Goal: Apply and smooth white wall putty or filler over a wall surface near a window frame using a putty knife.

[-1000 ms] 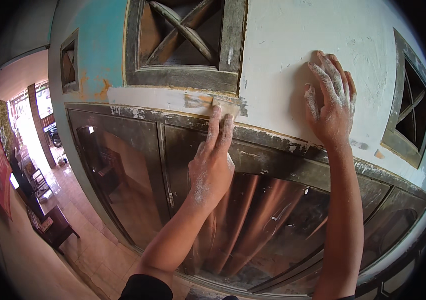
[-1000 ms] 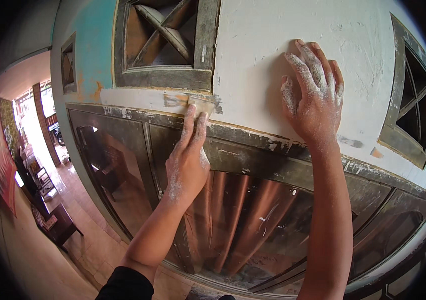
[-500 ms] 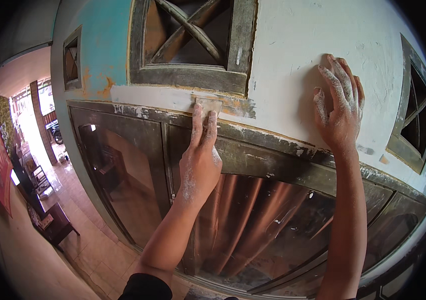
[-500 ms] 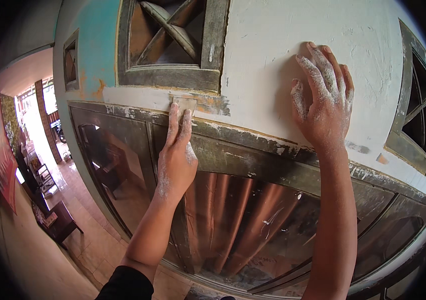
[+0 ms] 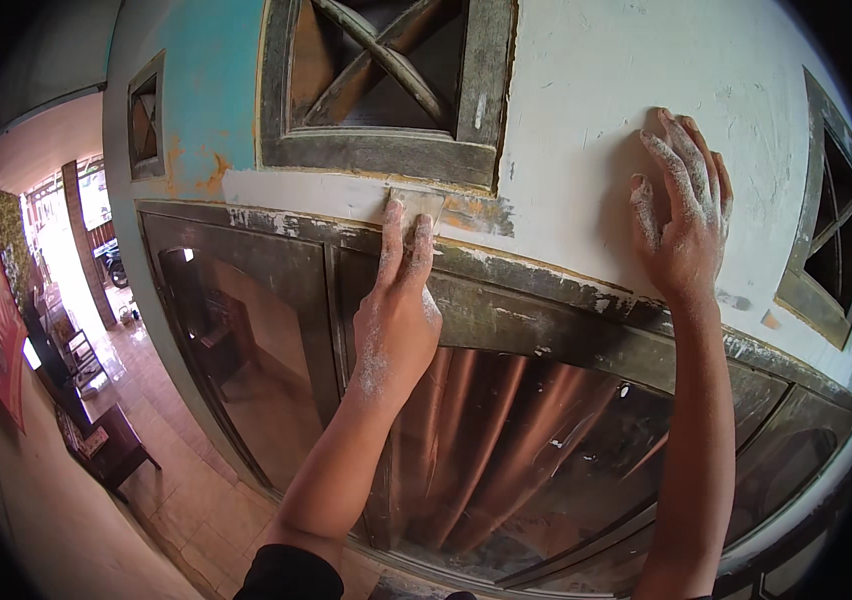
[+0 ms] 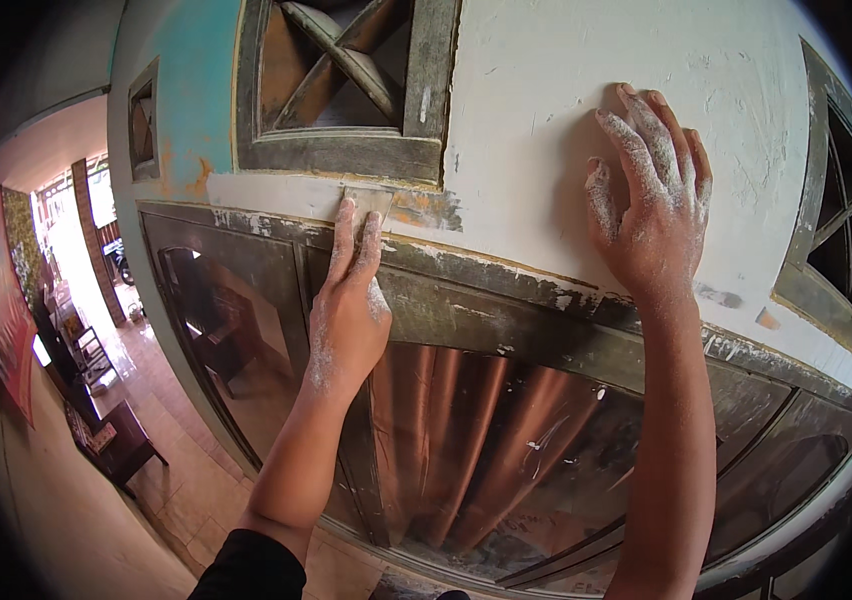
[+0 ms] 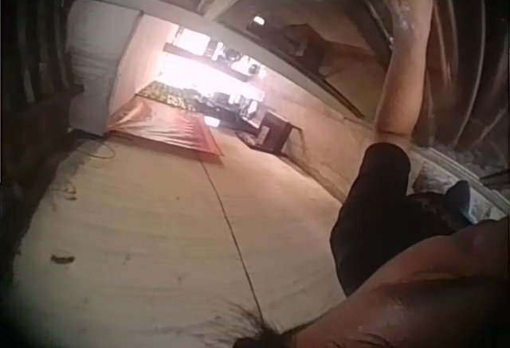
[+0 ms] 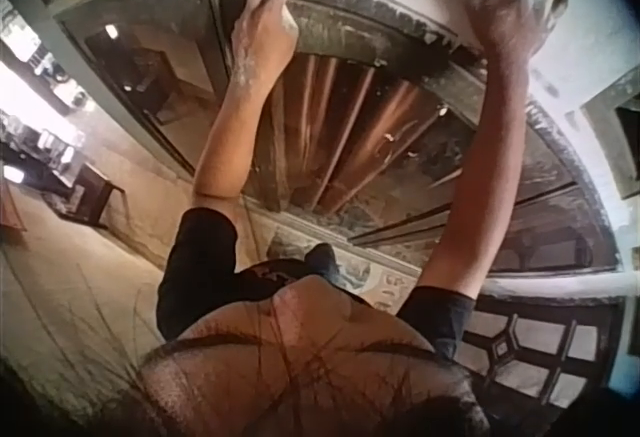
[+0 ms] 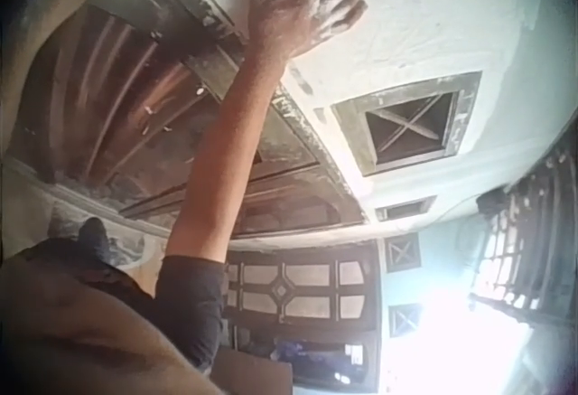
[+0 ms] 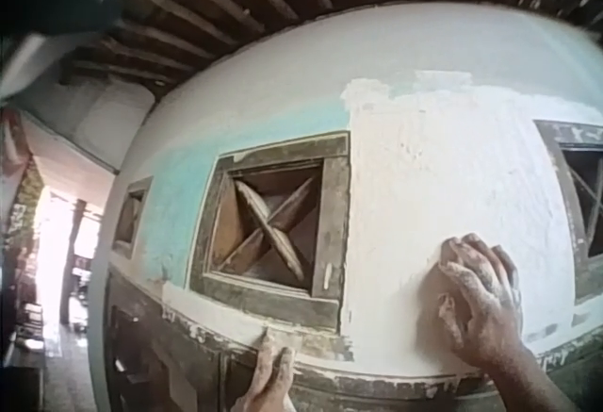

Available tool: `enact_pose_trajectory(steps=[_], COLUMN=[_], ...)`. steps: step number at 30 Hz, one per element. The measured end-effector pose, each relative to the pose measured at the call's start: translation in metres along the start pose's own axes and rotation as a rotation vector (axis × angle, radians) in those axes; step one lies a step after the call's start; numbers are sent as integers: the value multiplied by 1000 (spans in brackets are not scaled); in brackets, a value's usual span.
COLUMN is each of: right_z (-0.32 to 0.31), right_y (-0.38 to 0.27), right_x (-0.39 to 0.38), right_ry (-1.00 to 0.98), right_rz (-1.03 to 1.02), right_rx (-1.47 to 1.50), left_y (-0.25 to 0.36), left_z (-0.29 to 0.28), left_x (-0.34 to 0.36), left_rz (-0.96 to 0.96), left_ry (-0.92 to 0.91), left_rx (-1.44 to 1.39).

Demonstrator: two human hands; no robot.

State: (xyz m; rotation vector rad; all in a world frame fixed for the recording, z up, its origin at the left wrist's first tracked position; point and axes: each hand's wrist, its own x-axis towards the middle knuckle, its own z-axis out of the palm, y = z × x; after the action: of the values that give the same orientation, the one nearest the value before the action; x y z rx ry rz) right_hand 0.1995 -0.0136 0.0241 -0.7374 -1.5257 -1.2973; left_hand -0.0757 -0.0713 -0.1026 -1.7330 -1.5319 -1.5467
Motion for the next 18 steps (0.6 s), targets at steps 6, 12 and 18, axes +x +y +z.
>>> enact_pose_trajectory(steps=[6, 12, 18], right_z=[0, 1, 0], right_y=[-1, -2, -4], right_x=[1, 1, 1], right_ry=[25, 33, 34], right_rz=[1, -2, -8], right_rx=[12, 2, -3], left_y=[2, -8, -8], left_z=[-6, 2, 2], left_x=[11, 3, 1], left_rz=[17, 65, 34], left_ry=[-9, 33, 13], left_rx=[-8, -2, -8])
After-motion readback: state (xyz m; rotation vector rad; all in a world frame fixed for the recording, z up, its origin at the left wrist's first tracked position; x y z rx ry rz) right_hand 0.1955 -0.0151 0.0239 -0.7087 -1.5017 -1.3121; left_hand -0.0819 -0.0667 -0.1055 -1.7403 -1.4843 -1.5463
